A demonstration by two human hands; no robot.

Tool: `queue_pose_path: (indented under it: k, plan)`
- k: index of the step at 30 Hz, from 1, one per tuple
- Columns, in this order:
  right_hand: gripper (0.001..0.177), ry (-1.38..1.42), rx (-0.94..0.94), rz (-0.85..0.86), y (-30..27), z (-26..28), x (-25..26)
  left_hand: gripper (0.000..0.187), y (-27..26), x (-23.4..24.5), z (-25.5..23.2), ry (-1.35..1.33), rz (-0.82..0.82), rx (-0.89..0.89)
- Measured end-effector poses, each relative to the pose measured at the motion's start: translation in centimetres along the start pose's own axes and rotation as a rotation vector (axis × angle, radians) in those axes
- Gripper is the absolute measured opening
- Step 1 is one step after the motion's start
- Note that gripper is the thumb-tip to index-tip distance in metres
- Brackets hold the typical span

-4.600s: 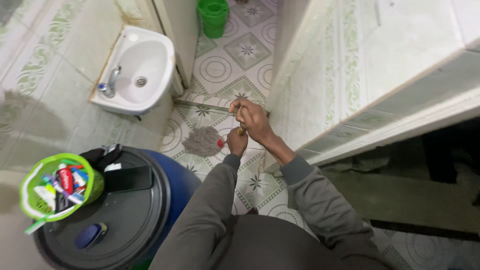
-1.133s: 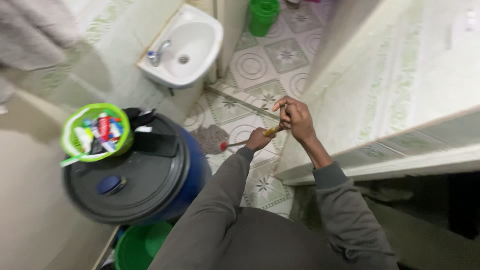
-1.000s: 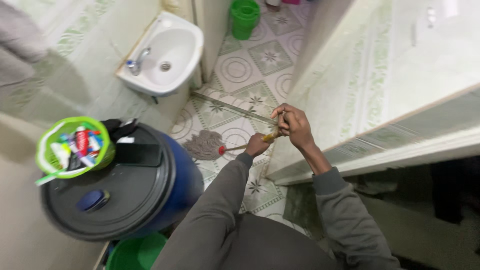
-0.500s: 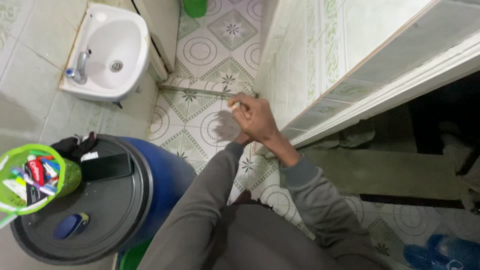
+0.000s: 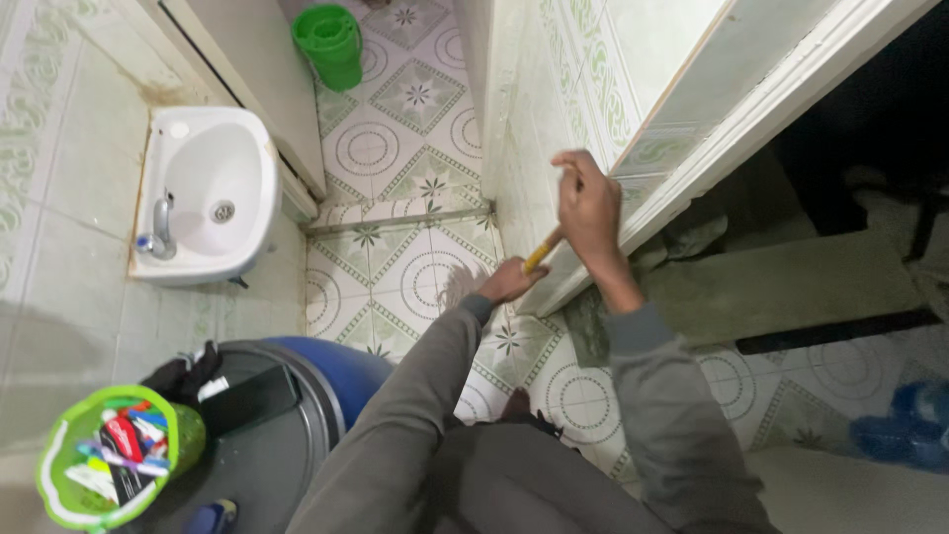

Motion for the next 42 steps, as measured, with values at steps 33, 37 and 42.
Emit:
queue_pose_path:
  k: [33, 37, 42]
  plan:
    - [0.025, 1.008, -0.313, 0.651, -4.4, 11.8, -29.1, 0.037, -16.4, 25.4, 20.8, 0.198, -0.381, -0.063]
    - [0.025, 1.108, -0.282, 0.752, -3.0, 14.8, -31.4, 0.042, -17.1, 28.0, 21.6, 0.225, -0.336, 0.106]
    - [0.026, 0.887, -0.079, 0.816, -2.2, 16.6, -32.0, 0.037, -16.9, 31.2, 19.1, 0.262, -0.382, 0.155]
Point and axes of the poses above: each hand's wrist, its own y-axis towards the middle knuckle, its own x-axis out of the back of the hand, z = x × y, the point moved 6 cm from there along y, towards the middle knuckle, and after that the axes turned 3 degrees about z, right-handed, at the moved point
